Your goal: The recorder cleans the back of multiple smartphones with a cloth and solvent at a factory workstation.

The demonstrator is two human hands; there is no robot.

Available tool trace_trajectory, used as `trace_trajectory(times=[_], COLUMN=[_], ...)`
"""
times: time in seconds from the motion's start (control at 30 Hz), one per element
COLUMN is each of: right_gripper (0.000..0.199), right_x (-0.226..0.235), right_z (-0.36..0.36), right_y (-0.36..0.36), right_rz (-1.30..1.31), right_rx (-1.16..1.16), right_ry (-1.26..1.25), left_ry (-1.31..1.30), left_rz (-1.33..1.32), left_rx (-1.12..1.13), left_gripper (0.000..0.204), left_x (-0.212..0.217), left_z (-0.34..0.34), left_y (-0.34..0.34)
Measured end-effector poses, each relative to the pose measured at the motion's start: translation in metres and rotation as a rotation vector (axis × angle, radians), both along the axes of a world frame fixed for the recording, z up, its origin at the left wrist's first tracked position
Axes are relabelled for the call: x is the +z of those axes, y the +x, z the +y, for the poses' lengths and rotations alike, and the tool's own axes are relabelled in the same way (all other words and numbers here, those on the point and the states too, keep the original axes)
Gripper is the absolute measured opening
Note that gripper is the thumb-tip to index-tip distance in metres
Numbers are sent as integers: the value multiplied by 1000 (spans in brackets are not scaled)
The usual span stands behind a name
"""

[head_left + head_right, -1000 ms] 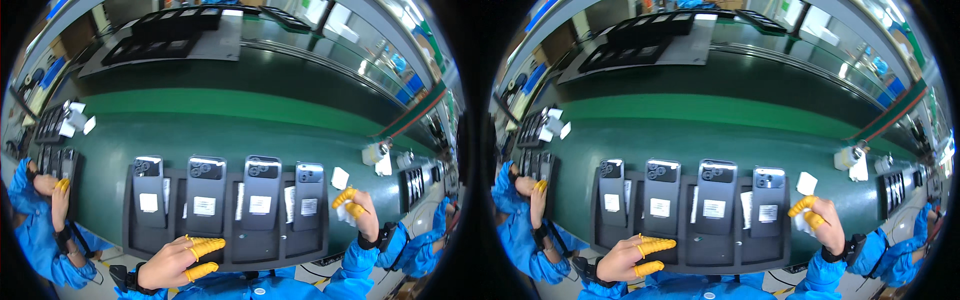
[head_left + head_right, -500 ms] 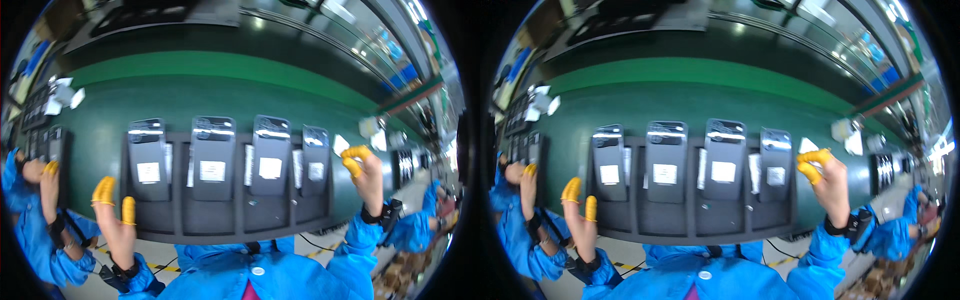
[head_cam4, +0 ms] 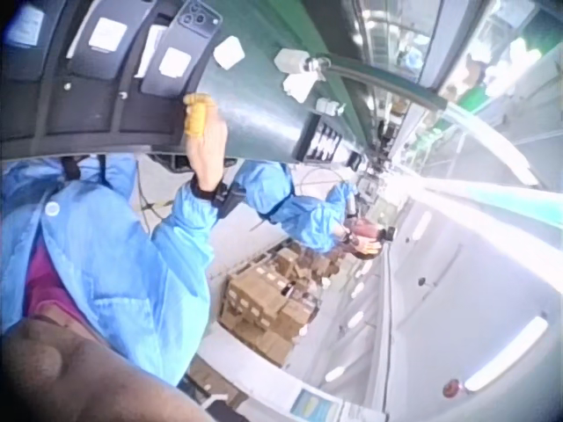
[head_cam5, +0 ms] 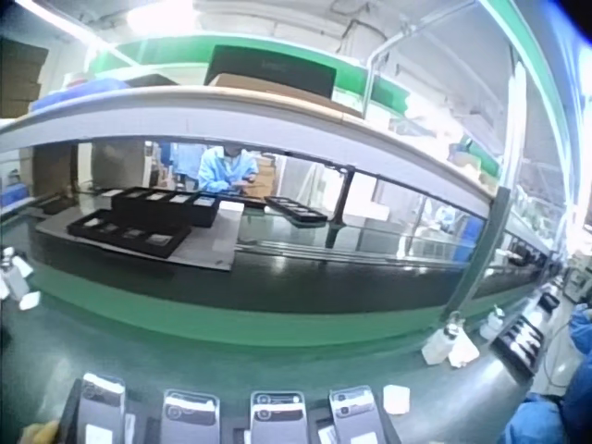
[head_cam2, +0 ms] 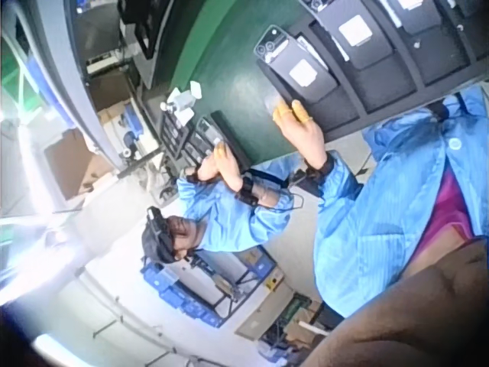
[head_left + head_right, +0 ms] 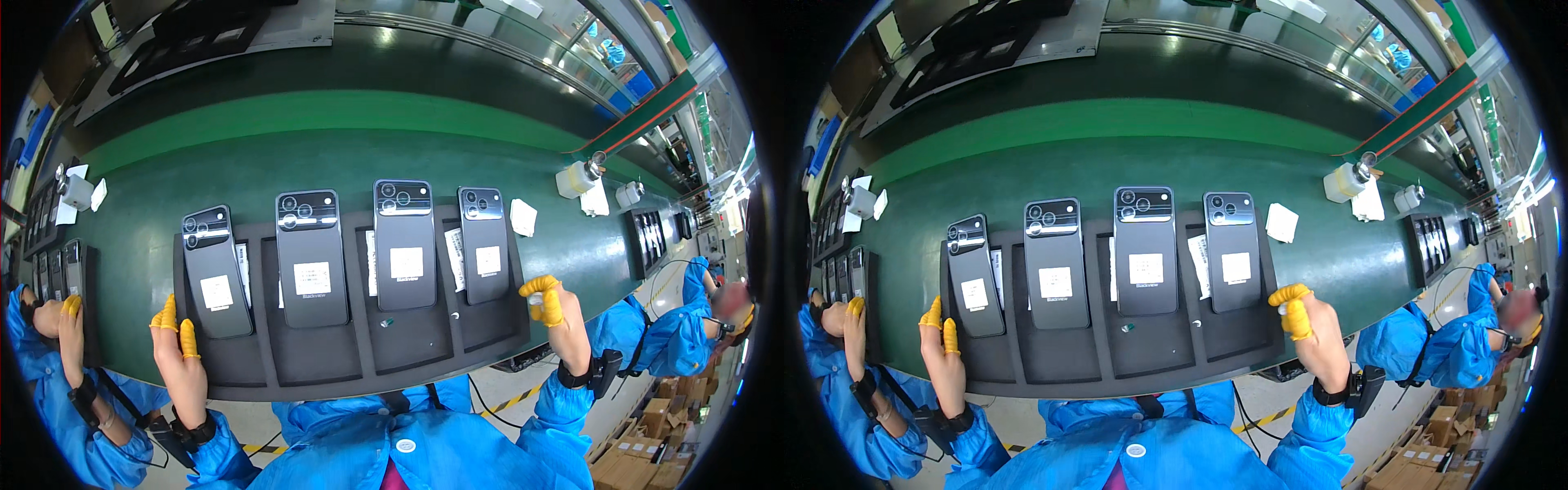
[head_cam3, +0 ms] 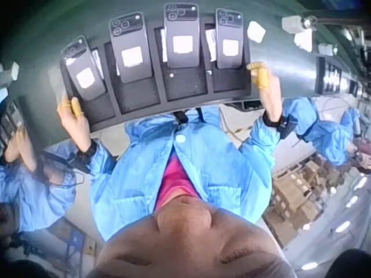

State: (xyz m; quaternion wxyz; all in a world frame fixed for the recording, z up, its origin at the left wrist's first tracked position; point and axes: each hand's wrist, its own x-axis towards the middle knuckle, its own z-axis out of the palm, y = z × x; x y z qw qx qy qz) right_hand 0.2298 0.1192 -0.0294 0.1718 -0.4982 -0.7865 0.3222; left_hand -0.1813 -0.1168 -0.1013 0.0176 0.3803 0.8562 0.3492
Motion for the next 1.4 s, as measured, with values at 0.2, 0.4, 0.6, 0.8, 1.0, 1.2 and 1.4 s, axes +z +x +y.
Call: trace_trajectory(times=[0.2,0.4,0.6,0.8,1.0,1.2,1.4], right_gripper=[18,37,41,22,28,29,22], right_x=[18,53,13,19,4,-15,-15], right_z=[-2,27,92,95,95,93,69], right_y=[-28,-66,-144,-169,-183,-195,-158], right_rz=[-92,-78,-41,-34,28,64,18], right_rx=[101,431,609,511,691,663,887], right_ry=[-91,236,411,193,373,478,504], left_ry=[-3,74,-131,-150,-120,-40,-151], left_rz=[33,276,179,327,270,167,143], left_rx=[8,-153,-1068,-1234,-1273,-1267,-1268], left_gripper=[33,49,58,55,51,52,53], left_x=[-3,99,69,27,21,17,17], left_z=[-5,32,122,146,151,152,148], left_y=[-10,11,97,112,100,100,98])
